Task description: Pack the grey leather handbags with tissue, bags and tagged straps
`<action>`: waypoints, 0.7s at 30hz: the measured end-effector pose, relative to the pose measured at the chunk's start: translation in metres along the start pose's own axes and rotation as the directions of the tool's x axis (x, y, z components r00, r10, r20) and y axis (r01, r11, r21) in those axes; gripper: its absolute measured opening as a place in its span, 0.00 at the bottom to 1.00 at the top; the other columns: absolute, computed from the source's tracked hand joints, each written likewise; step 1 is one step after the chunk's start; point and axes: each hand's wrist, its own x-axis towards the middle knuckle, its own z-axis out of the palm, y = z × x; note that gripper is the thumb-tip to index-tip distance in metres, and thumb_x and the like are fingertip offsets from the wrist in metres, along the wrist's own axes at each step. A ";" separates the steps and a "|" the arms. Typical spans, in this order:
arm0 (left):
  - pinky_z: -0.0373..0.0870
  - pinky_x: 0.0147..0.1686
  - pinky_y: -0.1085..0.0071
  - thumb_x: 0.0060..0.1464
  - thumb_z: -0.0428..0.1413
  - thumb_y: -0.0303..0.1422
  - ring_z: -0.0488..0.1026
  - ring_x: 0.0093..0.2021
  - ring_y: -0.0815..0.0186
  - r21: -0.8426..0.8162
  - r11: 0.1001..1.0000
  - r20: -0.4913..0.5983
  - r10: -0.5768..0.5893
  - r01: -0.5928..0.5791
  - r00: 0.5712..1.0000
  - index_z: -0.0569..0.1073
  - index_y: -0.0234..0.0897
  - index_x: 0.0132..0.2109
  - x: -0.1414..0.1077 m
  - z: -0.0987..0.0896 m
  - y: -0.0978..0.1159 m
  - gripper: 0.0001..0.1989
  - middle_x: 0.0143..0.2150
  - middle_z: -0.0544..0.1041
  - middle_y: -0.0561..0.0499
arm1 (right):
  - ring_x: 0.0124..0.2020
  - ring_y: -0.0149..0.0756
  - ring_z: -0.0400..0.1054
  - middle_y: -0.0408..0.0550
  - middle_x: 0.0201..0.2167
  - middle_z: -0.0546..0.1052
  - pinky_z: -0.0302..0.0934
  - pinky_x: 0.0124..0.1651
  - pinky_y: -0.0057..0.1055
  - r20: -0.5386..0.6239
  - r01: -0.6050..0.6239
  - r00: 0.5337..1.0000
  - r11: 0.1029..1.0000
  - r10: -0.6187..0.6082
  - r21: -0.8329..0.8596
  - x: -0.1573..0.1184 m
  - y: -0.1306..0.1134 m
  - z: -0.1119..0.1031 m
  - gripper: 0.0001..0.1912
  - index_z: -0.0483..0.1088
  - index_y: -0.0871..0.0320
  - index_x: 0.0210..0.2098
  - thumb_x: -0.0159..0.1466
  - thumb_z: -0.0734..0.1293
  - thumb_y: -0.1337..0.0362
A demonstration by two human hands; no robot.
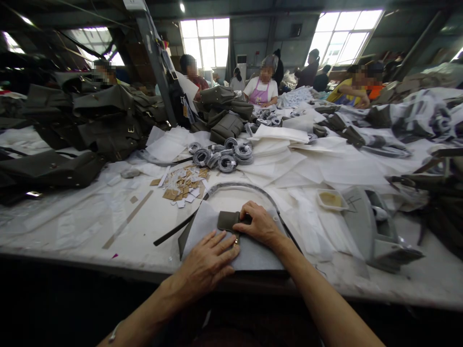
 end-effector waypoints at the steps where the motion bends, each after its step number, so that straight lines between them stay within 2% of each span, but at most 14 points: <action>1: 0.61 0.61 0.52 0.61 0.55 0.41 0.65 0.62 0.53 0.009 1.000 0.000 -0.012 0.012 1.000 0.68 0.45 0.59 -0.001 0.001 0.001 0.20 0.61 0.70 0.47 | 0.40 0.36 0.68 0.43 0.35 0.74 0.60 0.49 0.35 -0.017 0.034 0.999 0.999 -0.034 -0.011 0.000 -0.002 -0.002 0.08 0.71 0.54 0.32 0.58 0.73 0.60; 3: 0.62 0.61 0.52 0.61 0.55 0.41 0.65 0.61 0.54 0.010 1.000 -0.002 -0.028 0.028 1.000 0.68 0.45 0.59 0.000 0.003 0.003 0.20 0.60 0.71 0.47 | 0.43 0.38 0.68 0.45 0.35 0.75 0.59 0.52 0.37 0.001 0.106 0.994 0.994 -0.106 -0.007 0.000 -0.010 -0.007 0.04 0.74 0.54 0.33 0.60 0.71 0.61; 4: 0.62 0.61 0.53 0.62 0.55 0.41 0.66 0.61 0.55 0.005 1.000 -0.001 -0.029 0.029 1.000 0.68 0.45 0.59 0.000 0.004 0.003 0.19 0.60 0.71 0.47 | 0.42 0.38 0.69 0.45 0.35 0.76 0.59 0.52 0.37 0.048 0.133 0.990 0.991 -0.134 0.014 -0.001 -0.014 -0.010 0.04 0.75 0.53 0.34 0.62 0.70 0.61; 7: 0.62 0.61 0.52 0.61 0.55 0.41 0.66 0.60 0.55 -0.017 0.999 -0.031 -0.027 0.027 0.999 0.69 0.45 0.58 0.000 0.010 0.001 0.19 0.58 0.72 0.47 | 0.39 0.35 0.70 0.44 0.34 0.76 0.62 0.48 0.33 0.282 0.151 0.943 0.982 -0.177 0.110 -0.003 -0.027 -0.020 0.06 0.78 0.51 0.37 0.64 0.68 0.60; 9: 0.62 0.61 0.52 0.61 0.56 0.40 0.67 0.60 0.55 -0.039 0.999 -0.078 -0.032 0.029 0.996 0.69 0.45 0.57 -0.002 0.016 0.000 0.18 0.56 0.73 0.47 | 0.38 0.34 0.71 0.43 0.35 0.76 0.63 0.46 0.30 0.390 0.127 0.903 0.979 -0.182 0.161 -0.005 -0.033 -0.024 0.07 0.79 0.50 0.39 0.64 0.68 0.61; 15: 0.60 0.63 0.53 0.61 0.56 0.37 0.71 0.56 0.60 -0.107 0.994 -0.214 -0.016 -0.007 0.977 0.70 0.44 0.56 -0.009 0.031 -0.006 0.16 0.50 0.77 0.50 | 0.40 0.33 0.70 0.44 0.36 0.76 0.63 0.46 0.28 0.384 0.078 0.912 0.981 -0.143 0.179 -0.012 -0.034 -0.021 0.07 0.80 0.49 0.40 0.63 0.70 0.61; 21: 0.63 0.62 0.55 0.61 0.56 0.39 0.73 0.52 0.61 -0.094 0.996 -0.219 -0.029 0.008 0.975 0.70 0.45 0.55 -0.007 0.030 0.000 0.17 0.48 0.78 0.50 | 0.40 0.34 0.70 0.44 0.35 0.74 0.63 0.46 0.28 0.371 0.115 0.916 0.986 -0.152 0.121 -0.012 -0.031 -0.016 0.05 0.80 0.50 0.37 0.63 0.70 0.64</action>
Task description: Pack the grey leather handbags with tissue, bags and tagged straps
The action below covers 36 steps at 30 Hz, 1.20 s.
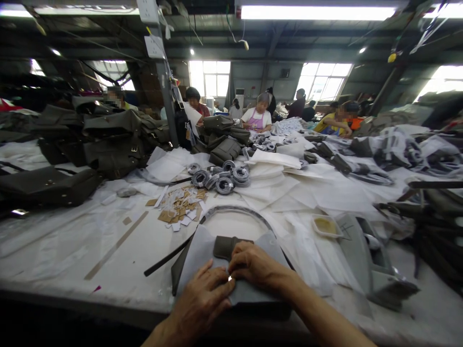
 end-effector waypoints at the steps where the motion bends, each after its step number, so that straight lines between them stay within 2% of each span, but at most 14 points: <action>1: 0.64 0.61 0.55 0.60 0.56 0.42 0.74 0.51 0.60 0.020 1.000 -0.005 0.008 -0.008 1.000 0.69 0.43 0.56 0.000 0.000 0.002 0.19 0.48 0.78 0.48 | 0.41 0.34 0.69 0.44 0.36 0.74 0.63 0.46 0.28 -0.008 0.004 1.000 1.000 -0.004 -0.019 0.000 0.000 0.001 0.05 0.80 0.51 0.36 0.63 0.70 0.65; 4: 0.68 0.58 0.56 0.61 0.53 0.45 0.74 0.48 0.59 0.089 0.995 -0.054 0.056 -0.051 0.997 0.69 0.38 0.57 0.001 0.001 0.005 0.22 0.47 0.78 0.45 | 0.42 0.34 0.69 0.44 0.36 0.75 0.62 0.47 0.29 -0.027 0.010 1.000 0.997 -0.012 -0.078 -0.001 -0.002 0.005 0.06 0.78 0.53 0.35 0.63 0.68 0.68; 9: 0.70 0.55 0.62 0.67 0.45 0.36 0.74 0.49 0.62 0.232 0.961 -0.134 0.184 -0.149 0.974 0.70 0.37 0.57 0.004 0.009 0.003 0.17 0.49 0.77 0.46 | 0.39 0.34 0.68 0.45 0.34 0.74 0.61 0.45 0.28 -0.070 -0.098 0.994 0.982 0.088 -0.163 0.004 -0.004 0.010 0.04 0.75 0.56 0.32 0.58 0.68 0.70; 13: 0.68 0.55 0.63 0.68 0.41 0.31 0.73 0.49 0.63 0.324 0.942 -0.280 0.185 -0.089 0.942 0.73 0.36 0.54 0.015 0.027 0.001 0.18 0.47 0.77 0.46 | 0.39 0.35 0.67 0.46 0.35 0.73 0.59 0.44 0.28 -0.155 -0.227 0.968 0.950 0.197 -0.213 0.013 -0.007 0.006 0.04 0.73 0.58 0.30 0.56 0.66 0.71; 17: 0.63 0.59 0.61 0.68 0.38 0.28 0.72 0.51 0.63 0.298 0.954 -0.435 0.170 -0.037 0.884 0.75 0.38 0.51 0.026 0.048 0.000 0.21 0.46 0.78 0.47 | 0.39 0.36 0.67 0.48 0.35 0.74 0.59 0.43 0.30 -0.237 -0.353 0.925 0.905 0.298 -0.238 0.017 -0.010 0.005 0.05 0.72 0.59 0.31 0.57 0.64 0.72; 19: 0.60 0.61 0.60 0.67 0.38 0.28 0.71 0.52 0.63 0.278 0.960 -0.464 0.161 -0.030 0.871 0.75 0.39 0.51 0.028 0.053 0.000 0.21 0.46 0.78 0.47 | 0.39 0.37 0.67 0.48 0.35 0.74 0.59 0.43 0.30 -0.283 -0.392 0.903 0.891 0.324 -0.231 0.016 -0.009 0.009 0.05 0.72 0.58 0.31 0.58 0.64 0.71; 23: 0.63 0.59 0.64 0.67 0.37 0.30 0.69 0.55 0.63 0.320 0.947 -0.404 0.171 -0.036 0.899 0.74 0.39 0.54 0.025 0.053 -0.001 0.22 0.48 0.76 0.46 | 0.39 0.37 0.67 0.47 0.35 0.74 0.59 0.44 0.32 -0.360 -0.421 0.869 0.890 0.340 -0.176 0.010 -0.004 0.020 0.05 0.71 0.58 0.31 0.59 0.63 0.72; 27: 0.63 0.59 0.66 0.68 0.38 0.29 0.69 0.56 0.63 0.362 0.932 -0.340 0.166 -0.034 0.926 0.73 0.38 0.56 0.023 0.047 0.002 0.22 0.51 0.76 0.47 | 0.39 0.37 0.68 0.47 0.35 0.74 0.60 0.45 0.32 -0.342 -0.350 0.890 0.933 0.303 -0.086 0.005 0.000 0.018 0.06 0.71 0.57 0.30 0.61 0.63 0.70; 30: 0.66 0.56 0.65 0.68 0.40 0.32 0.70 0.53 0.63 0.372 0.928 -0.300 0.133 -0.012 0.945 0.71 0.36 0.58 0.026 0.041 0.006 0.20 0.51 0.76 0.46 | 0.39 0.35 0.69 0.46 0.35 0.75 0.61 0.45 0.30 -0.256 -0.299 0.922 0.954 0.289 0.000 0.004 -0.002 0.006 0.09 0.73 0.56 0.29 0.63 0.62 0.68; 33: 0.68 0.54 0.65 0.68 0.42 0.35 0.71 0.52 0.62 0.371 0.929 -0.249 0.097 0.003 0.964 0.71 0.35 0.59 0.029 0.036 0.011 0.20 0.50 0.76 0.46 | 0.39 0.36 0.71 0.46 0.35 0.77 0.63 0.45 0.31 -0.172 -0.300 0.938 0.954 0.300 0.024 0.002 -0.004 -0.011 0.10 0.75 0.55 0.32 0.63 0.62 0.65; 36: 0.68 0.54 0.64 0.68 0.42 0.34 0.71 0.53 0.61 0.341 0.940 -0.242 0.078 0.010 0.967 0.72 0.35 0.57 0.029 0.032 0.013 0.19 0.49 0.77 0.47 | 0.41 0.39 0.72 0.46 0.37 0.79 0.63 0.48 0.34 -0.232 -0.339 0.918 0.940 0.323 -0.032 -0.008 0.002 -0.031 0.10 0.76 0.54 0.36 0.64 0.63 0.61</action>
